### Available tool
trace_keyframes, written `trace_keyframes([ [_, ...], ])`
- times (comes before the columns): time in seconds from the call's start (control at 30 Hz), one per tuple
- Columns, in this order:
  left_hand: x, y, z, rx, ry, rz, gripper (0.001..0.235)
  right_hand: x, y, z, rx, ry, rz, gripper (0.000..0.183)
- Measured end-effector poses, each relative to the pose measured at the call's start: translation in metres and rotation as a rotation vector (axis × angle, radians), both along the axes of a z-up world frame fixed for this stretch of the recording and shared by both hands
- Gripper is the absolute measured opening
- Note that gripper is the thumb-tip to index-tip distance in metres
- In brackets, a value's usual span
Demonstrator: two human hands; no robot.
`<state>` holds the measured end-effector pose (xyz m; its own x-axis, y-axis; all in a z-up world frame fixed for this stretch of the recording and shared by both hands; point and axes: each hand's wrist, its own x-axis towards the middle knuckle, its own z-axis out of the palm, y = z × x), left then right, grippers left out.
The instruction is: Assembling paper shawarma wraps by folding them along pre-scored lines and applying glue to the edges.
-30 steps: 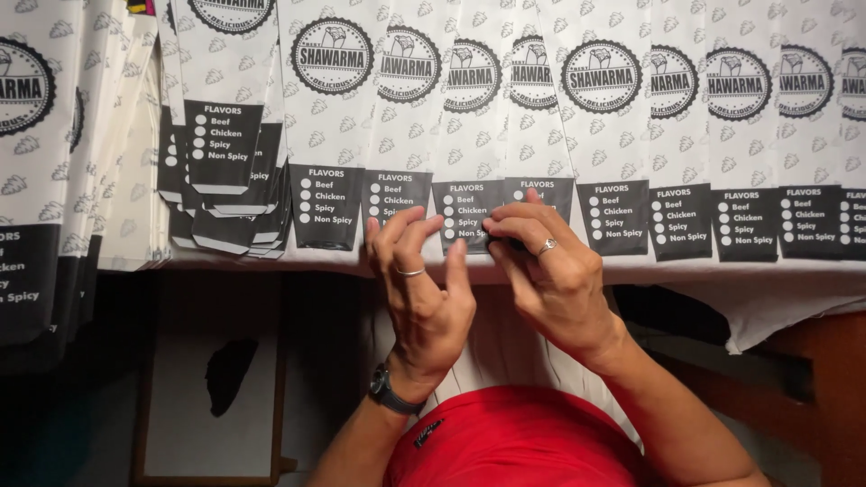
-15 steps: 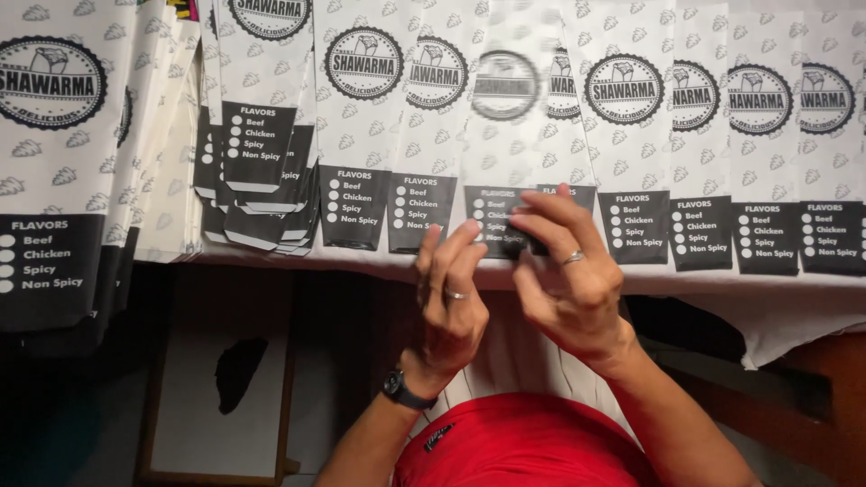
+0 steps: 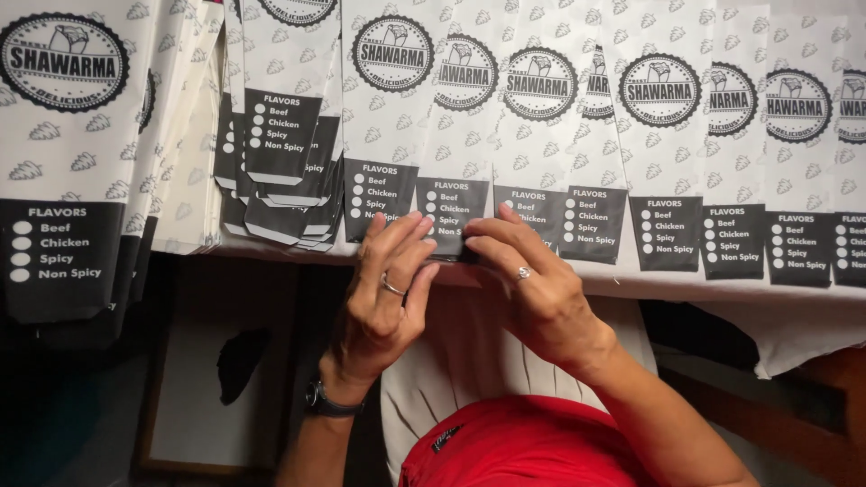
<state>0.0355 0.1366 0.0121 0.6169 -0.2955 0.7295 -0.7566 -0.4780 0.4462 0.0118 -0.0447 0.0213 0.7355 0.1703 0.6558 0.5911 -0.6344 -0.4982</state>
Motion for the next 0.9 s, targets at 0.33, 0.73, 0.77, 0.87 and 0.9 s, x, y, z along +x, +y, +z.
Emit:
trace_keyframes([
  [0.33, 0.003, 0.007, -0.017, -0.103, 0.085, -0.082, 0.008, 0.002, -0.005, -0.001, -0.042, -0.056, 0.008, 0.007],
  [0.73, 0.004, -0.007, -0.008, -0.159, 0.246, 0.013, 0.013, 0.005, 0.004, 0.002, -0.018, 0.011, -0.058, 0.008],
  [0.77, 0.002, -0.01, -0.004, -0.149, 0.252, 0.055, 0.011, 0.005, 0.005, 0.002, 0.013, 0.04, -0.071, 0.01],
  [0.87, 0.002, -0.014, 0.005, -0.154, 0.28, 0.121, 0.013, 0.008, 0.004, 0.01, 0.074, 0.106, -0.075, 0.014],
  [0.9, 0.001, -0.016, 0.007, -0.167, 0.307, 0.144, 0.014, 0.009, 0.004, 0.013, 0.104, 0.149, -0.067, 0.015],
])
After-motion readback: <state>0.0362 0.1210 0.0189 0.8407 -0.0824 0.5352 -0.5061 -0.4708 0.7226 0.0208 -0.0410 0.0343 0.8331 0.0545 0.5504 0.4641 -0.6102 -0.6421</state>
